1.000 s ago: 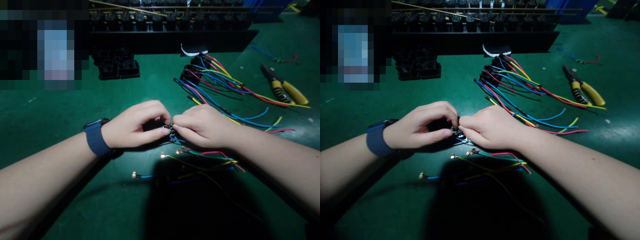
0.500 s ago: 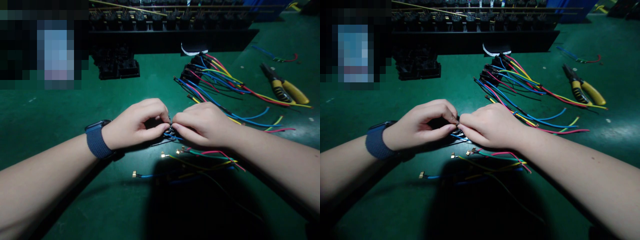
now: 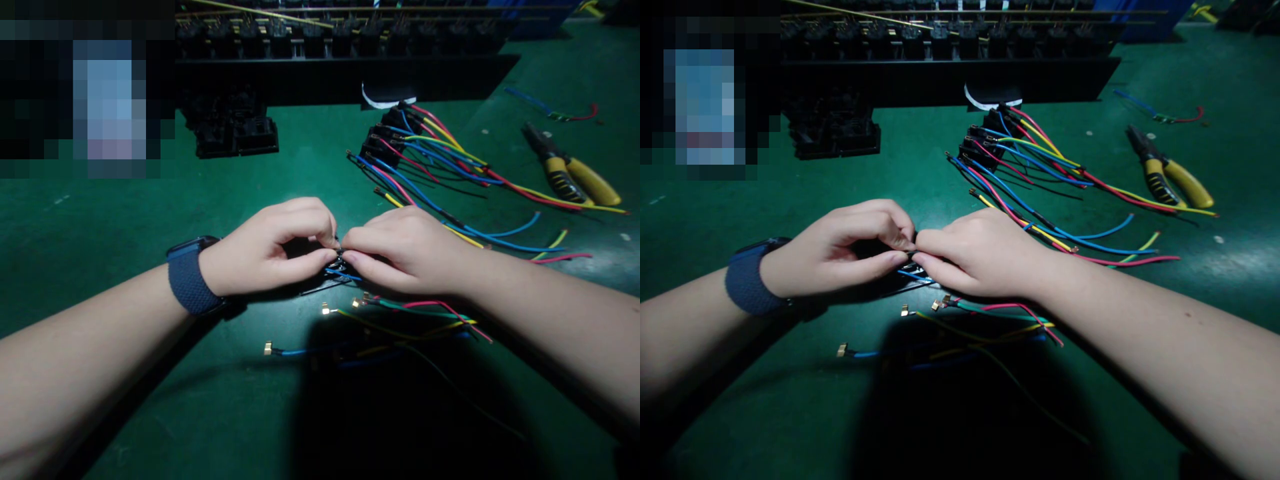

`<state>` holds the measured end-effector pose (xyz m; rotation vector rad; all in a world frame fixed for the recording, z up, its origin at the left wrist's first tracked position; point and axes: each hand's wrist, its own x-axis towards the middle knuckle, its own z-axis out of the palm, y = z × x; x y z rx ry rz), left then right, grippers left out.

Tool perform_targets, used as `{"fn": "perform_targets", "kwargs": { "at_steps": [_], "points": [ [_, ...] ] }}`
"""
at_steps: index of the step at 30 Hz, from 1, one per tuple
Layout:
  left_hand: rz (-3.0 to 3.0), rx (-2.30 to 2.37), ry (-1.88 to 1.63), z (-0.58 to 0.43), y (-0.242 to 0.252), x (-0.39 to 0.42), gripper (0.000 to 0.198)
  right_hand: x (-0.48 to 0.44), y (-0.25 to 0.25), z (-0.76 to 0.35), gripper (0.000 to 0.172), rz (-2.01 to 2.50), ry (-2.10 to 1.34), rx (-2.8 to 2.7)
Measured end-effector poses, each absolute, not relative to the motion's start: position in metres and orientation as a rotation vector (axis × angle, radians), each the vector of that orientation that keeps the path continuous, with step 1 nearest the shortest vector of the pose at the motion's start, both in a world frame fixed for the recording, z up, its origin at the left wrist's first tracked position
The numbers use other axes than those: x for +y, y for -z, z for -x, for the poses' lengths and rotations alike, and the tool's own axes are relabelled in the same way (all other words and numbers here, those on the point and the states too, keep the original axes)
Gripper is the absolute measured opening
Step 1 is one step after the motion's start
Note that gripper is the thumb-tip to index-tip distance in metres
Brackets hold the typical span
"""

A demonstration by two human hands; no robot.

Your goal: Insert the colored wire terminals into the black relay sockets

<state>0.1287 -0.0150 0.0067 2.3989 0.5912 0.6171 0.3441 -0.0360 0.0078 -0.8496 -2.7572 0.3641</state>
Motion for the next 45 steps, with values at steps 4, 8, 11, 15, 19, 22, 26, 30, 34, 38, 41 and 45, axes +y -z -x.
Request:
{"fn": "perform_targets", "kwargs": {
  "at_steps": [4, 8, 11, 15, 19, 22, 26, 30, 34, 38, 41, 45],
  "points": [
    [-2.39, 0.537, -0.621, -0.1277, -0.0067, -0.0147, 0.011, -0.0359, -0.007, -0.3441, 0.031, 0.842, -0.379, -2.761],
    [-2.385, 0.545, -0.615, -0.1273, -0.0057, -0.0146, 0.008, -0.036, -0.0068, -0.3437, 0.032, 0.855, -0.392, -2.767],
    [-2.386, 0.558, -0.606, -0.1275, -0.0053, -0.0149, 0.008, -0.0359, -0.0077, -0.3428, 0.032, 0.883, -0.419, -2.787],
    [-2.391, 0.57, -0.606, -0.1276, -0.0047, -0.015, 0.008, -0.0358, -0.0094, -0.3415, 0.032, 0.923, -0.464, -2.807],
    [-2.393, 0.559, -0.598, -0.1271, -0.0041, -0.0147, 0.008, -0.0354, -0.0096, -0.3411, 0.032, 0.92, -0.485, -2.809],
    [-2.397, 0.564, -0.583, -0.1273, -0.0045, -0.0146, 0.009, -0.0352, -0.0091, -0.3412, 0.033, 0.917, -0.485, -2.806],
    [-2.4, 0.568, -0.56, -0.1283, -0.0058, -0.0149, 0.01, -0.035, -0.0088, -0.3413, 0.033, 0.918, -0.489, -2.8],
    [-2.399, 0.577, -0.54, -0.1288, -0.0066, -0.0151, 0.01, -0.0346, -0.0088, -0.3415, 0.033, 0.896, -0.492, -2.795],
    [-2.395, 0.582, -0.536, -0.1288, -0.007, -0.0151, 0.008, -0.0343, -0.0079, -0.3421, 0.033, 0.878, -0.487, -2.79],
    [-2.394, 0.582, -0.536, -0.1284, -0.0069, -0.0151, 0.007, -0.034, -0.0067, -0.3429, 0.032, 0.865, -0.497, -2.772],
    [-2.395, 0.58, -0.529, -0.1281, -0.0062, -0.0148, 0.007, -0.0338, -0.0065, -0.3434, 0.031, 0.88, -0.514, -2.766],
    [-2.391, 0.58, -0.527, -0.1283, -0.0054, -0.0146, 0.009, -0.0333, -0.0068, -0.3434, 0.031, 0.89, -0.53, -2.764]
  ]
}}
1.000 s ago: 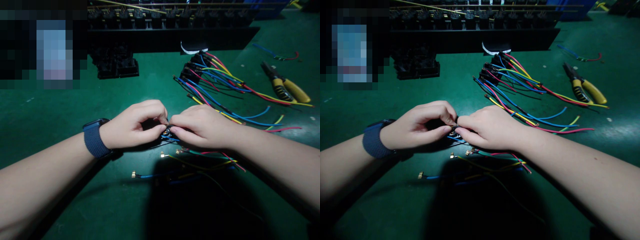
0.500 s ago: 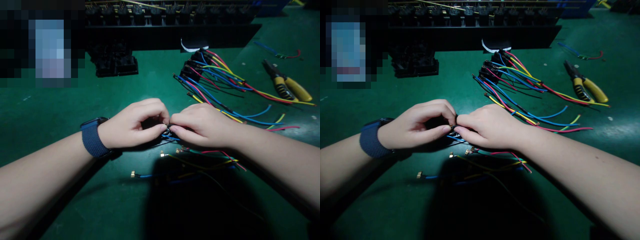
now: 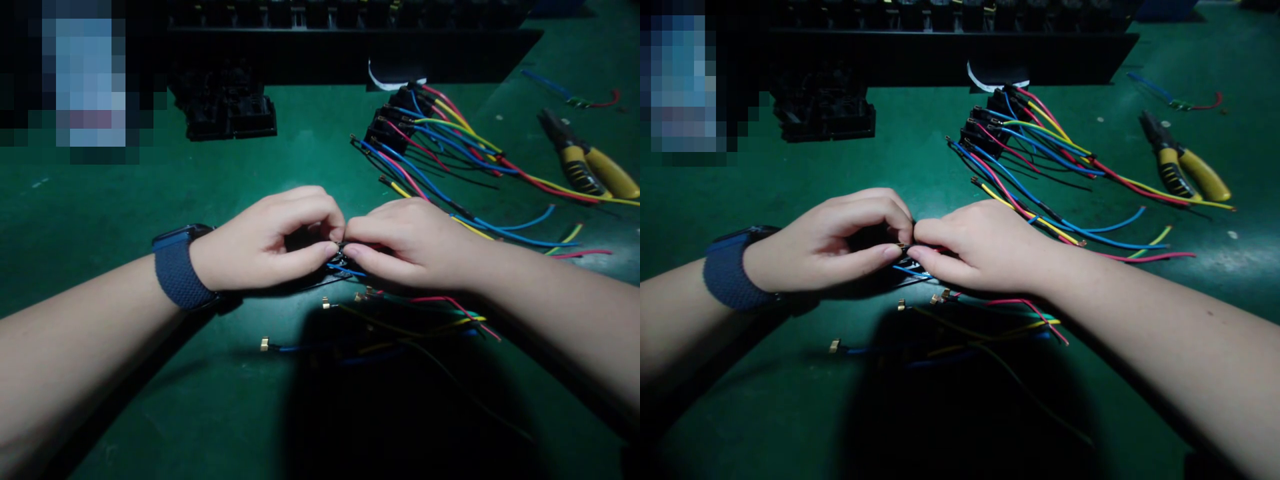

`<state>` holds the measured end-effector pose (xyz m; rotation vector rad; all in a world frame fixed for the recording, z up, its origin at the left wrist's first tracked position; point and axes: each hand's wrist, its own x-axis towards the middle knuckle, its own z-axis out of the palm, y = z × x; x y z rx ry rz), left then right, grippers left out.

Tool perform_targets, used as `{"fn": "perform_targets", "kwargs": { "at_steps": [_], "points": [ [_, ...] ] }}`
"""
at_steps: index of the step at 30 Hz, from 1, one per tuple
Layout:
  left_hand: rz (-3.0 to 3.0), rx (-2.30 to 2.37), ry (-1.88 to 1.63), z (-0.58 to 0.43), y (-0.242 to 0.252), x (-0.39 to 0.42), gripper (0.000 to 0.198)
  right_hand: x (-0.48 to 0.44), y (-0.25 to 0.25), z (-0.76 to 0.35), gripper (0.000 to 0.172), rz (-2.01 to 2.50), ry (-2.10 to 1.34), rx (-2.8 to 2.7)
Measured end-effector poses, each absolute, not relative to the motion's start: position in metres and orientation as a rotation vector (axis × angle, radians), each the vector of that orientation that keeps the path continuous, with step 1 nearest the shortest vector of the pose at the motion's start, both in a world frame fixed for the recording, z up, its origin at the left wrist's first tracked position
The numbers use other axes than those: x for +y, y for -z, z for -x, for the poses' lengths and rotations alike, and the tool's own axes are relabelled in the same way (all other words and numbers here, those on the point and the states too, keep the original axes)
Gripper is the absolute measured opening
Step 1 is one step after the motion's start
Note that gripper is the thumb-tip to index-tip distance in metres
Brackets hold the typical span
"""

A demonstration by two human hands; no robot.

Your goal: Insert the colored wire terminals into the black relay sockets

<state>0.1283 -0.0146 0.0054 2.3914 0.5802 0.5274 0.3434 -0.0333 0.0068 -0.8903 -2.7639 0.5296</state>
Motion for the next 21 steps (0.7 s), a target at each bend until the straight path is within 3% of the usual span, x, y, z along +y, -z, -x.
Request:
{"fn": "perform_targets", "kwargs": {
  "at_steps": [21],
  "points": [
    [-2.397, 0.639, -0.503, -0.1292, -0.0061, -0.0152, 0.01, -0.0322, -0.0036, -0.3444, 0.032, 0.907, -0.595, -2.705]
  ]
}}
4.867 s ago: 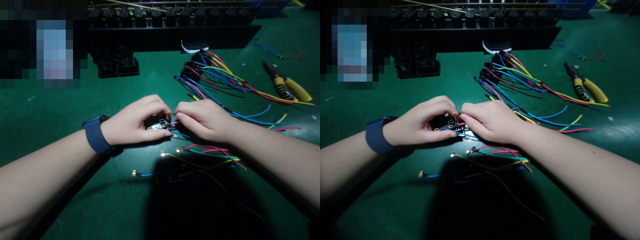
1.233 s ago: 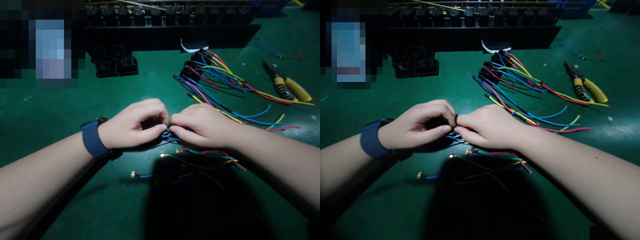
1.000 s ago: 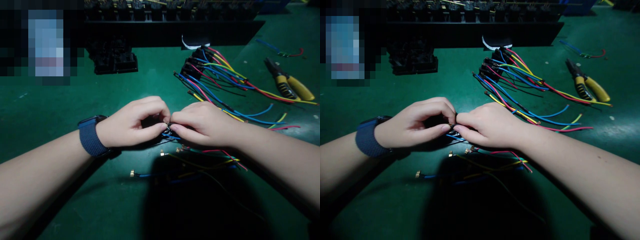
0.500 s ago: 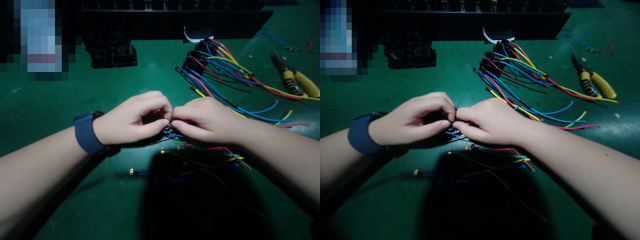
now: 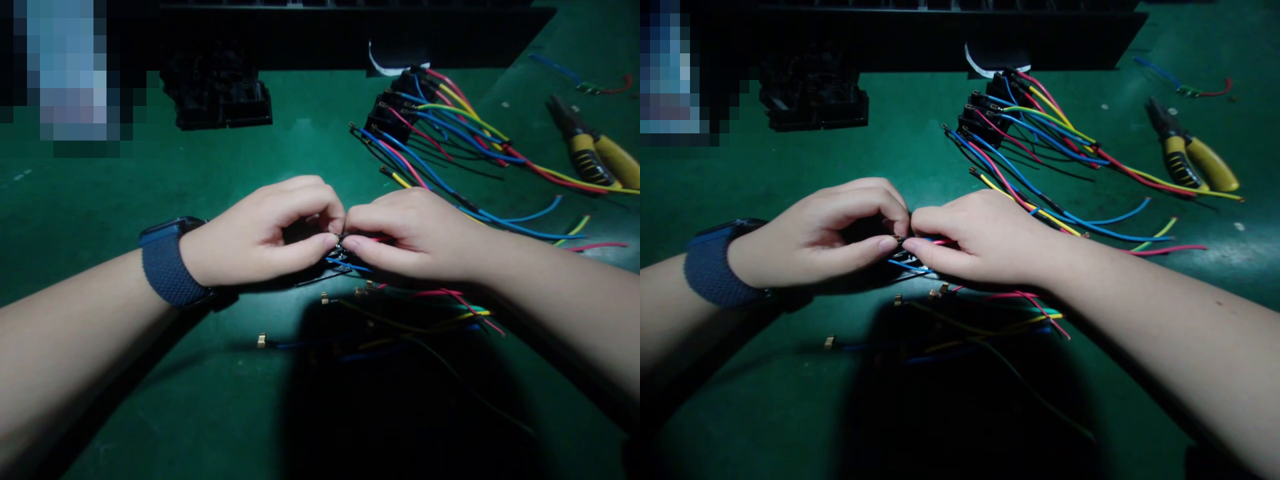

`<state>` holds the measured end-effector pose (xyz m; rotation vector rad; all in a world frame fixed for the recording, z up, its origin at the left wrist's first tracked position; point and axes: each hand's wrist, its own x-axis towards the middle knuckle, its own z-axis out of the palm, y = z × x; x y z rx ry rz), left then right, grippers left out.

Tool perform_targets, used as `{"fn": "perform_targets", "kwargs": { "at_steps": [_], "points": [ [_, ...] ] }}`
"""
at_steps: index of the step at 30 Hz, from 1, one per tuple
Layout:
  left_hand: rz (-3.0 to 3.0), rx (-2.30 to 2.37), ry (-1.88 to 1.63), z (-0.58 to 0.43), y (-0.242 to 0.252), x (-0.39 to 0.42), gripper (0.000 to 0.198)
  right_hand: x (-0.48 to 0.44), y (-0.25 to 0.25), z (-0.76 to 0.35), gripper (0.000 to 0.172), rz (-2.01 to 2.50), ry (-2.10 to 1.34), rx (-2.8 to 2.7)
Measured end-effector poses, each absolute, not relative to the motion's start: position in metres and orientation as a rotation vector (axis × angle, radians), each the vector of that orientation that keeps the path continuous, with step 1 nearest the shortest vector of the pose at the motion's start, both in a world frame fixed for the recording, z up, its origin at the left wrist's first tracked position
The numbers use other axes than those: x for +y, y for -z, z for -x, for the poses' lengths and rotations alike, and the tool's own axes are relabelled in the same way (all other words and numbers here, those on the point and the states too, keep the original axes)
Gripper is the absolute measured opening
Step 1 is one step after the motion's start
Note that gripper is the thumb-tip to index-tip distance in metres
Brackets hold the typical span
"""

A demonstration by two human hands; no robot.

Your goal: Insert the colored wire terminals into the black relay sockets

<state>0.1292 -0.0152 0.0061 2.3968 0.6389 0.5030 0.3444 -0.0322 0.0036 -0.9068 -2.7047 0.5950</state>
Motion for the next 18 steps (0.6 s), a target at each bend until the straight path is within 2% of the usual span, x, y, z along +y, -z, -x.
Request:
{"fn": "perform_targets", "kwargs": {
  "at_steps": [18],
  "points": [
    [-2.378, 0.65, -0.493, -0.1284, -0.0046, -0.0152, 0.012, -0.031, -0.0046, -0.3444, 0.032, 0.919, -0.702, -2.707]
  ]
}}
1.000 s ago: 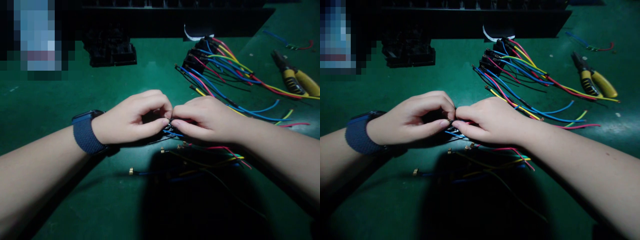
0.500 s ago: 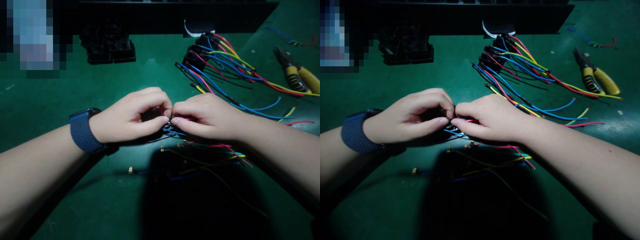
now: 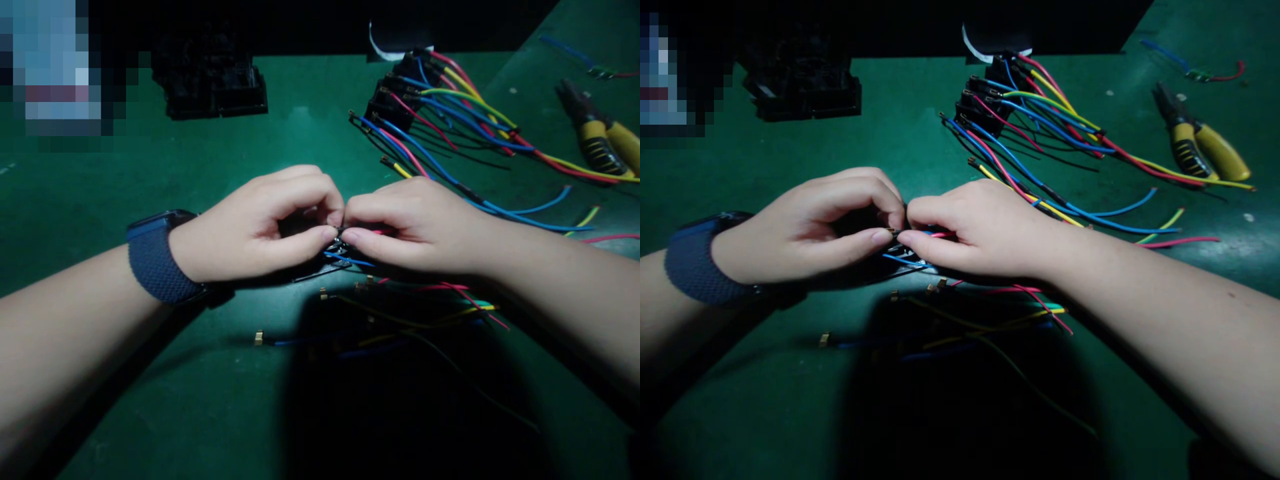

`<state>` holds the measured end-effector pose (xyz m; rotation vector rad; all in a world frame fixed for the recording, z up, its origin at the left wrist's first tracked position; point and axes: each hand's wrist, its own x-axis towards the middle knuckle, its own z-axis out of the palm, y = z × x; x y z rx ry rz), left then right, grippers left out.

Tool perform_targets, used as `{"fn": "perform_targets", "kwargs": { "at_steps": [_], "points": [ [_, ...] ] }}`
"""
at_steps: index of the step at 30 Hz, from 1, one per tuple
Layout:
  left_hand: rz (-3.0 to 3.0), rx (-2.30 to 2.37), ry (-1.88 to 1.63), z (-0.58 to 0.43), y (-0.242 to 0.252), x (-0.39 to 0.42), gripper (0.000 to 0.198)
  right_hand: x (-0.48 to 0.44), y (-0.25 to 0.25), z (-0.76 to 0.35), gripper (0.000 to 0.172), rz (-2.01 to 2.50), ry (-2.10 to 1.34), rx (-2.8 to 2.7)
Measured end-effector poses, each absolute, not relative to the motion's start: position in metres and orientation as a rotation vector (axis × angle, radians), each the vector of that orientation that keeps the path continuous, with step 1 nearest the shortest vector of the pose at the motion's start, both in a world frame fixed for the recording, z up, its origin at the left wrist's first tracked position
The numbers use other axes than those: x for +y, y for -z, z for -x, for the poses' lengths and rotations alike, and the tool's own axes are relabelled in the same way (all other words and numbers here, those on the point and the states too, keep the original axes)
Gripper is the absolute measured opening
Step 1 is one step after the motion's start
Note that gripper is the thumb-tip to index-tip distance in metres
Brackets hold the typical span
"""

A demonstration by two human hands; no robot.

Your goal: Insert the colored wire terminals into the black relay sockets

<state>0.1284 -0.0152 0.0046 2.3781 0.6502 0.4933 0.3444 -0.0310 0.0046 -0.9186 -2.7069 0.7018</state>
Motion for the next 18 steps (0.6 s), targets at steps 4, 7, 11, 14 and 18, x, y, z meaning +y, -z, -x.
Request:
{"fn": "perform_targets", "kwargs": {
  "at_steps": [4, 7, 11, 14, 18],
  "points": [
    [-2.374, 0.653, -0.515, -0.129, -0.0047, -0.0155, 0.013, -0.0309, -0.0043, -0.3445, 0.032, 0.919, -0.674, -2.707],
    [-2.366, 0.663, -0.514, -0.1289, -0.0042, -0.0148, 0.016, -0.0309, -0.004, -0.3445, 0.033, 0.914, -0.663, -2.704],
    [-2.378, 0.594, -0.551, -0.1281, -0.0024, -0.0129, 0.015, -0.0311, -0.0042, -0.3441, 0.033, 0.921, -0.654, -2.709],
    [-2.4, 0.582, -0.54, -0.1278, -0.001, -0.0118, 0.013, -0.0312, -0.0044, -0.344, 0.033, 0.937, -0.643, -2.712],
    [-2.402, 0.566, -0.572, -0.1278, -0.0004, -0.0116, 0.011, -0.0305, -0.0042, -0.3442, 0.035, 0.94, -0.638, -2.73]
  ]
}}
